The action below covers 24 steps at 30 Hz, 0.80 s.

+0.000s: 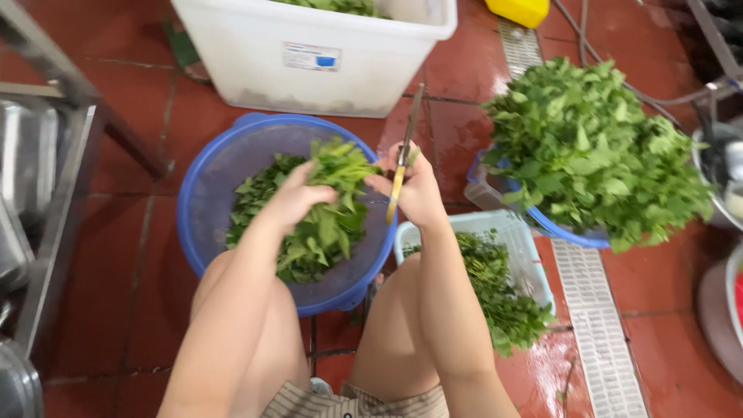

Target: The person sits on the kitchen floor and trims leafy green vegetables with scissors, cutting off stems over a small basket. They grab bunches of greens from a large basin, snip the ends, and place the trimmed leaves into the basket or a nearby tub.

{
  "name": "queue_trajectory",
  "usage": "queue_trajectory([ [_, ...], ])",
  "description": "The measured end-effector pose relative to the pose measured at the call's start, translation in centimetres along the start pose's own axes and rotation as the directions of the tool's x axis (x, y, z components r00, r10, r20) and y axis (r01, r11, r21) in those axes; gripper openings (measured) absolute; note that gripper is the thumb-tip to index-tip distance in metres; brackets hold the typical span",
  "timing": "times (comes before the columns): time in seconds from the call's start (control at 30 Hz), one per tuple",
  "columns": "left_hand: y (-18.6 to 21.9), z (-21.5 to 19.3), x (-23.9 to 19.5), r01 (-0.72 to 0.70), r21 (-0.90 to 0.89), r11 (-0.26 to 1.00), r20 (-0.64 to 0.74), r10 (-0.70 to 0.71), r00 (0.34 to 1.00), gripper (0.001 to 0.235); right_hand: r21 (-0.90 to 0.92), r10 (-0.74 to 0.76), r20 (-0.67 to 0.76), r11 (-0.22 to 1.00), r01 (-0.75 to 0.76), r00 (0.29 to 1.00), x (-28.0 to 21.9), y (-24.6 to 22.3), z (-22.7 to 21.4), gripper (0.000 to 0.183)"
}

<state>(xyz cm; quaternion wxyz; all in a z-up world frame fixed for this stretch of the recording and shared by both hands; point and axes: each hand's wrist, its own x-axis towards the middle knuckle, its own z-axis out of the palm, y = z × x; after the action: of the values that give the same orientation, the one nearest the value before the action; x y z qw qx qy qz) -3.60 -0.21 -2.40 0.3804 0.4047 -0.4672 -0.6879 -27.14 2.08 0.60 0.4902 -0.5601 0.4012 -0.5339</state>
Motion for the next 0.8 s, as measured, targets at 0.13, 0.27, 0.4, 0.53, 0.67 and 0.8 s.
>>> queue_trajectory([
  [0.13, -0.2, -2.3, -0.1, -0.050, 0.341, 0.939, -0.241, 0.138, 0.961, 0.071, -0.039, -0.094, -0.076, 0.995, 0.091, 0.993, 0.0, 0.8, -2.0, 0.042],
  [0.27, 2.4, -2.2, -2.1, -0.093, -0.155, 0.984, -0.138, 0.072, 0.988, 0.068, -0.039, 0.117, -0.120, 0.992, -0.122, 0.986, 0.7, 0.7, -0.7, 0.034],
  [0.4, 2.7, -0.9, -2.9, 0.015, -0.101, 0.995, -0.143, -0.029, 0.989, 0.081, -0.198, 0.256, -0.105, 0.942, -0.273, 0.961, 1.0, -0.7, 2.3, 0.028],
  [0.53, 1.4, -0.5, -2.0, -0.222, -0.078, 0.972, 0.156, 0.232, 0.960, 0.097, -0.043, 0.076, -0.083, 0.996, -0.080, 0.994, 1.3, 0.7, 2.8, 0.022],
  [0.67, 2.4, 0.6, -2.7, -0.420, 0.363, 0.831, 0.261, 0.342, 0.903, 0.123, 0.204, 0.048, 0.023, 0.978, -0.052, 0.999, 1.3, 1.0, 3.2, 0.027],
  [0.8, 3.4, 0.7, -3.3, -0.301, 0.607, 0.736, 0.238, 0.193, 0.952, 0.133, 0.326, 0.181, 0.096, 0.923, -0.203, 0.979, 1.7, 1.1, 3.0, 0.039],
])
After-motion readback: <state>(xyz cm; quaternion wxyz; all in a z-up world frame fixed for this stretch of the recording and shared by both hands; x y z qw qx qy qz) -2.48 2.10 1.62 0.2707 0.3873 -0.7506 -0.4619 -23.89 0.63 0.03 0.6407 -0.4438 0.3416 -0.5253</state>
